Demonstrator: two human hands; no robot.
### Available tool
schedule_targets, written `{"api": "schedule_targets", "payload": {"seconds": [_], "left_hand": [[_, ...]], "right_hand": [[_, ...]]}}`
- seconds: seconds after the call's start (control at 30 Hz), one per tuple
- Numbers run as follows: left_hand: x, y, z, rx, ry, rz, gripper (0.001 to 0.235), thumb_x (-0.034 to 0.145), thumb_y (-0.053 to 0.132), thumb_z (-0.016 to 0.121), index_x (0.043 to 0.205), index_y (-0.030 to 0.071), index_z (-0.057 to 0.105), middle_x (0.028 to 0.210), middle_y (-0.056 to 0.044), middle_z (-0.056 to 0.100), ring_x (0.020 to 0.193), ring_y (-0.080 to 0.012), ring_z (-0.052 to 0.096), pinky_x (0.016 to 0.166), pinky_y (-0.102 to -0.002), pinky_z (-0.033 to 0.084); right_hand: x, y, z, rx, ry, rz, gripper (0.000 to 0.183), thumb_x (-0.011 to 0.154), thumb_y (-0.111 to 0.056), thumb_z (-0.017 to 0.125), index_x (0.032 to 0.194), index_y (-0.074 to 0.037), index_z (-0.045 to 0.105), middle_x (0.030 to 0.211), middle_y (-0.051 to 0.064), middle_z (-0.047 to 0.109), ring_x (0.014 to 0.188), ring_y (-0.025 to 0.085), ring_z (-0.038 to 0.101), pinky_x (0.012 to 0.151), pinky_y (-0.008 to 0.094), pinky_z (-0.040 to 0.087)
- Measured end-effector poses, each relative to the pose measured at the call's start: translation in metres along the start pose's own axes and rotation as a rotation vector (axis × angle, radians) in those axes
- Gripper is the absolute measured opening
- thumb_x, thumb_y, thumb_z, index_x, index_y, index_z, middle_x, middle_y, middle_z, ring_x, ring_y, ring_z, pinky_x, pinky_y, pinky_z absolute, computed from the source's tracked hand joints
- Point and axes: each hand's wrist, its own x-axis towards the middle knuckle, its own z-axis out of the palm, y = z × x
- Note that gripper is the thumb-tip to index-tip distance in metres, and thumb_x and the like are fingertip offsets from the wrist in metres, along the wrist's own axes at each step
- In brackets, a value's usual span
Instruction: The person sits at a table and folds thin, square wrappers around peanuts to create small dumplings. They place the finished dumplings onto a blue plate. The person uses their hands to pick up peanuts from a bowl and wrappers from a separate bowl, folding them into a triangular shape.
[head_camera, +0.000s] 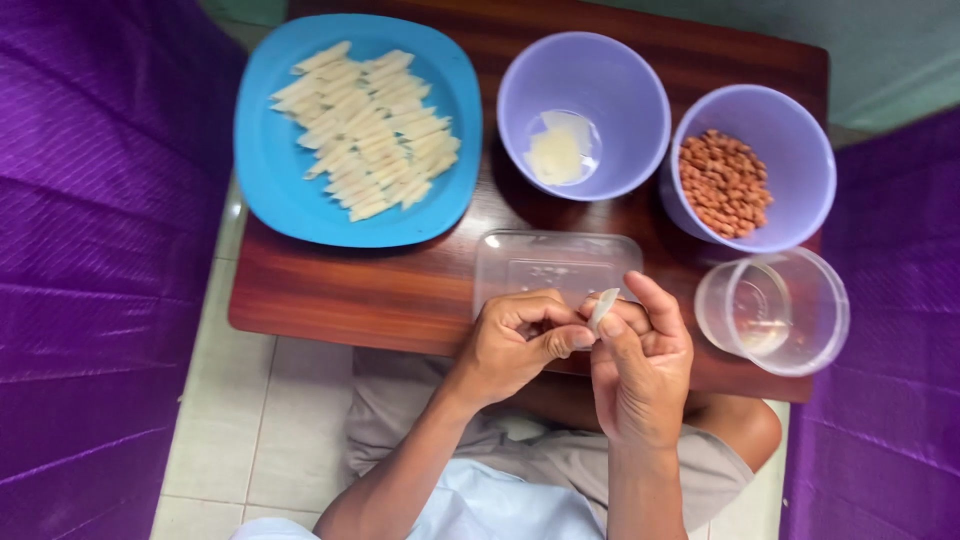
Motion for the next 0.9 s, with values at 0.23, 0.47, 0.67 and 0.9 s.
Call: {"api": "schedule_targets", "payload": {"seconds": [0.23,0.47,0.67,0.9], "left_hand": [[0.0,0.016,-0.039,0.013,0.051,0.017,0.018,0.091,0.02,0.079,0.081,0.005,0.076,0.066,-0.004,0.06,0.062,-0.0059,0.05,0.058,-0.023,0.044],[-0.007,0.04,-0.07,0.091,0.058,0.016,0.014,0.091,0.021,0.077,0.091,0.007,0.077,0.076,-0.003,0.065,0.067,-0.0061,0.052,0.058,-0.021,0.042],[0.031,0.102,-0.145,0.39,0.175,0.198,0.012,0.097,0.02,0.071,0.095,0.009,0.075,0.084,-0.001,0.069,0.078,-0.0087,0.058,0.072,-0.023,0.046],[0.162,0.112,-0.238,1.104,0.337,0.453,0.009,0.097,0.015,0.074,0.103,0.008,0.075,0.096,-0.006,0.063,0.084,-0.0234,0.066,0.089,-0.04,0.043]], "right_hand": [[0.001,0.023,0.043,0.017,-0.055,0.044,0.045,0.088,0.009,0.07,0.132,0.002,0.061,0.096,0.027,0.075,0.097,0.031,0.074,0.088,0.037,0.059],[0.008,0.013,0.067,-0.126,-0.09,0.0,0.043,0.087,0.004,0.074,0.128,0.003,0.061,0.098,0.025,0.076,0.094,0.029,0.076,0.091,0.036,0.06],[0.055,-0.048,0.148,-0.956,-0.401,-0.326,0.029,0.088,-0.008,0.081,0.114,0.0,0.07,0.1,0.012,0.077,0.086,0.015,0.073,0.075,0.022,0.056],[0.194,0.004,0.228,-1.259,-1.01,-0.802,0.024,0.094,0.008,0.075,0.116,0.003,0.067,0.1,0.013,0.078,0.093,0.024,0.078,0.078,0.034,0.057]]}}
